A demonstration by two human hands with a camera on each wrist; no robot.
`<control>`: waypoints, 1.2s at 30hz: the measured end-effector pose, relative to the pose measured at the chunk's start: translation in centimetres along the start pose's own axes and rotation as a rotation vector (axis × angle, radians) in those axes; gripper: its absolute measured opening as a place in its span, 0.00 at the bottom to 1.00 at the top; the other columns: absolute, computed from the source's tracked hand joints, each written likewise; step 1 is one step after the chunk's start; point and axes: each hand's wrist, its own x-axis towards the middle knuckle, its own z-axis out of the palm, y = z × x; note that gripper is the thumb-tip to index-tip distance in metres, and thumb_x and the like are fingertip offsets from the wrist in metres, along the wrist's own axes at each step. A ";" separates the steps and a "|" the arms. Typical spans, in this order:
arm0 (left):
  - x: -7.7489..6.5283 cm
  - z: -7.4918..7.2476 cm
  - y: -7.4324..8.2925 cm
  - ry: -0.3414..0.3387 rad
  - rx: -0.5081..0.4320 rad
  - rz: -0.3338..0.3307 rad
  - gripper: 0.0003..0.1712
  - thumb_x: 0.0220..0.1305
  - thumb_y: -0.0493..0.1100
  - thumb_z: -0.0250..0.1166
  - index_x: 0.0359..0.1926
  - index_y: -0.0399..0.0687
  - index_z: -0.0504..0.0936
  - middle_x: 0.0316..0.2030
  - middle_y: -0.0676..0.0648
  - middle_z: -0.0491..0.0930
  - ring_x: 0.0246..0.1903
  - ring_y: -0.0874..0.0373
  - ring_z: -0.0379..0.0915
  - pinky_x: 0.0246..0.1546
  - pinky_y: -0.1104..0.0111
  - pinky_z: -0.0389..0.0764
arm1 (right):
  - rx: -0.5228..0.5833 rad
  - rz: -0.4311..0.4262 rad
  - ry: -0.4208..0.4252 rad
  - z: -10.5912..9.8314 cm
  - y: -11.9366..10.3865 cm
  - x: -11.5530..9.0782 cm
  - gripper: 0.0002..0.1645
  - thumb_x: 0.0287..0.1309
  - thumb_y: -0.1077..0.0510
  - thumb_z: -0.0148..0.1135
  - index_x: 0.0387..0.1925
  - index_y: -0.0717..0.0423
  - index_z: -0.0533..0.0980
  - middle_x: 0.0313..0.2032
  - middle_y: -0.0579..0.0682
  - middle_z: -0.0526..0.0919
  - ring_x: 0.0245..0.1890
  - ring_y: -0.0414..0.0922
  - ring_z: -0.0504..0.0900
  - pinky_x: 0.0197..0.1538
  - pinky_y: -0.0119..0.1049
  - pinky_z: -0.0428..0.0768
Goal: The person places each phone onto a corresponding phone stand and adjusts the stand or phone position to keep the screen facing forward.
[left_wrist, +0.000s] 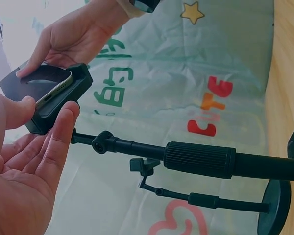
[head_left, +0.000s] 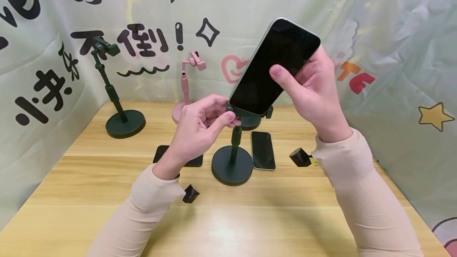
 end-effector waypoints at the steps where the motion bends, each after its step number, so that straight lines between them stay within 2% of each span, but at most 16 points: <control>1: 0.0 0.0 0.0 0.000 -0.003 0.000 0.12 0.71 0.28 0.69 0.53 0.30 0.82 0.37 0.36 0.92 0.38 0.39 0.92 0.39 0.72 0.88 | -0.007 -0.001 -0.006 0.0 0.0 0.0 0.28 0.67 0.67 0.71 0.64 0.65 0.73 0.54 0.55 0.87 0.50 0.50 0.87 0.56 0.35 0.89; 9: 0.0 0.0 0.0 0.002 -0.019 -0.003 0.11 0.70 0.27 0.68 0.52 0.30 0.82 0.37 0.36 0.92 0.39 0.39 0.92 0.34 0.74 0.85 | -0.033 -0.009 -0.043 -0.1 -0.1 0.3 0.27 0.68 0.68 0.70 0.65 0.64 0.73 0.56 0.54 0.86 0.52 0.50 0.86 0.58 0.35 0.88; 18: 0.0 0.1 0.1 0.003 -0.033 0.003 0.11 0.71 0.27 0.67 0.52 0.29 0.81 0.37 0.34 0.91 0.38 0.35 0.91 0.39 0.72 0.89 | -0.071 -0.012 -0.091 -0.6 -0.4 0.6 0.25 0.68 0.67 0.69 0.63 0.64 0.74 0.54 0.55 0.85 0.47 0.49 0.87 0.55 0.34 0.89; 27: 0.0 0.1 0.1 -0.004 -0.029 0.012 0.12 0.70 0.27 0.68 0.52 0.29 0.82 0.37 0.35 0.91 0.38 0.36 0.91 0.36 0.73 0.87 | -0.093 0.020 -0.156 -1.0 -0.6 0.6 0.25 0.66 0.72 0.67 0.64 0.64 0.76 0.54 0.56 0.86 0.45 0.49 0.89 0.51 0.34 0.90; 32: 0.0 0.0 0.0 -0.006 -0.028 0.009 0.11 0.70 0.27 0.68 0.52 0.29 0.82 0.37 0.36 0.92 0.38 0.38 0.92 0.38 0.72 0.88 | -0.134 0.021 -0.209 -1.1 -0.7 0.9 0.25 0.66 0.73 0.68 0.63 0.64 0.76 0.49 0.56 0.87 0.40 0.48 0.90 0.47 0.33 0.90; 36: 0.0 0.0 0.0 -0.006 -0.029 0.012 0.11 0.70 0.27 0.69 0.51 0.30 0.82 0.38 0.36 0.92 0.38 0.38 0.92 0.39 0.70 0.89 | -0.161 0.070 -0.253 -1.2 -0.9 1.3 0.27 0.66 0.74 0.67 0.65 0.62 0.75 0.48 0.58 0.87 0.39 0.48 0.91 0.46 0.33 0.91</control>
